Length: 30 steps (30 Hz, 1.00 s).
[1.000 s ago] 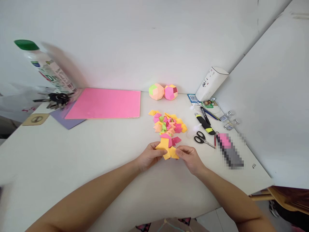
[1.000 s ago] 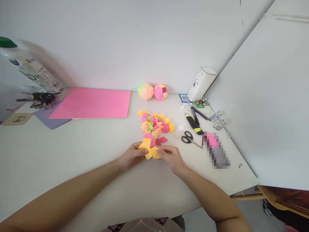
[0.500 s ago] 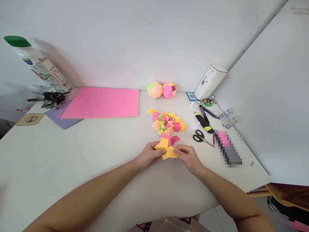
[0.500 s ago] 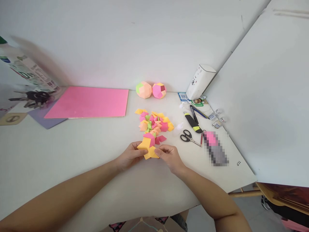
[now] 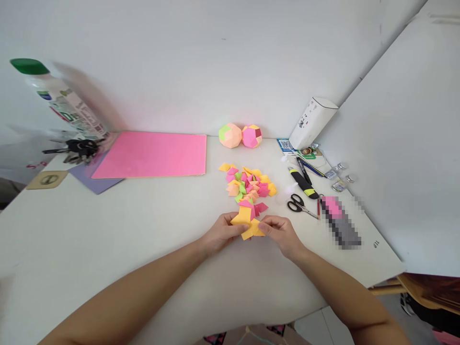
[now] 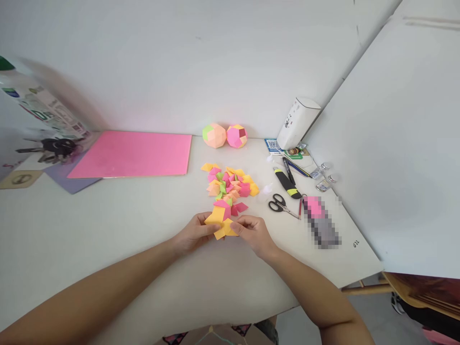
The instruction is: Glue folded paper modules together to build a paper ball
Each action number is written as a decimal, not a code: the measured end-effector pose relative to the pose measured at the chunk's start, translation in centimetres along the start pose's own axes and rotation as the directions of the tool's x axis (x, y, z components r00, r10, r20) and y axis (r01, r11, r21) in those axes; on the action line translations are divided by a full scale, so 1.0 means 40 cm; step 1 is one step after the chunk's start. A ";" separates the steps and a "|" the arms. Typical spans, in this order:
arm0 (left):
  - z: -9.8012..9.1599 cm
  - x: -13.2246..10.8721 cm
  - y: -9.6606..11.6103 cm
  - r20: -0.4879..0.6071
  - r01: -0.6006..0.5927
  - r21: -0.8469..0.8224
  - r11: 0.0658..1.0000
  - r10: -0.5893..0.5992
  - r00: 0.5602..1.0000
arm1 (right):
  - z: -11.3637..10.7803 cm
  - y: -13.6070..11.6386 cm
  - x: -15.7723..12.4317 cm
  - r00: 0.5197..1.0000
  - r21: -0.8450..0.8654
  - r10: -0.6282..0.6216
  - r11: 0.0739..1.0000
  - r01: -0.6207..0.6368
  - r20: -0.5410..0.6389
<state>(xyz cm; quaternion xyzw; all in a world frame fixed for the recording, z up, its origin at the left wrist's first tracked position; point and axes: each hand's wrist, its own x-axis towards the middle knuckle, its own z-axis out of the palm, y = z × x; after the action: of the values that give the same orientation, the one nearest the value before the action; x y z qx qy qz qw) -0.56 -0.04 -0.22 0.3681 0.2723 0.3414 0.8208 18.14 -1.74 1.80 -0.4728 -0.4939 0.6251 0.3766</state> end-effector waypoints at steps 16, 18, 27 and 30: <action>0.007 -0.004 0.002 -0.088 0.048 -0.026 0.999 -0.050 0.995 | -0.001 -0.001 0.002 1.000 -0.074 0.031 0.997 -0.031 0.003; 0.008 -0.005 0.004 -0.094 0.049 -0.019 0.999 -0.050 0.994 | -0.002 -0.001 0.002 0.999 -0.079 0.035 0.996 -0.035 0.007; 0.008 -0.005 -0.001 -0.129 0.047 -0.017 0.999 -0.049 0.990 | -0.001 -0.006 -0.001 1.000 -0.090 0.031 0.995 -0.031 -0.004; 0.008 -0.005 -0.002 -0.139 0.053 -0.020 0.998 -0.056 0.989 | 0.002 -0.010 -0.003 1.000 -0.096 0.030 0.995 -0.030 -0.006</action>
<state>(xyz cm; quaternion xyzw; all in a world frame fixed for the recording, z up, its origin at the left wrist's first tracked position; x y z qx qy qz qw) -0.43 -0.34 -0.06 0.3293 0.3361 0.3459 0.8118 18.11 -1.80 2.21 -0.4991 -0.5154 0.6051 0.3450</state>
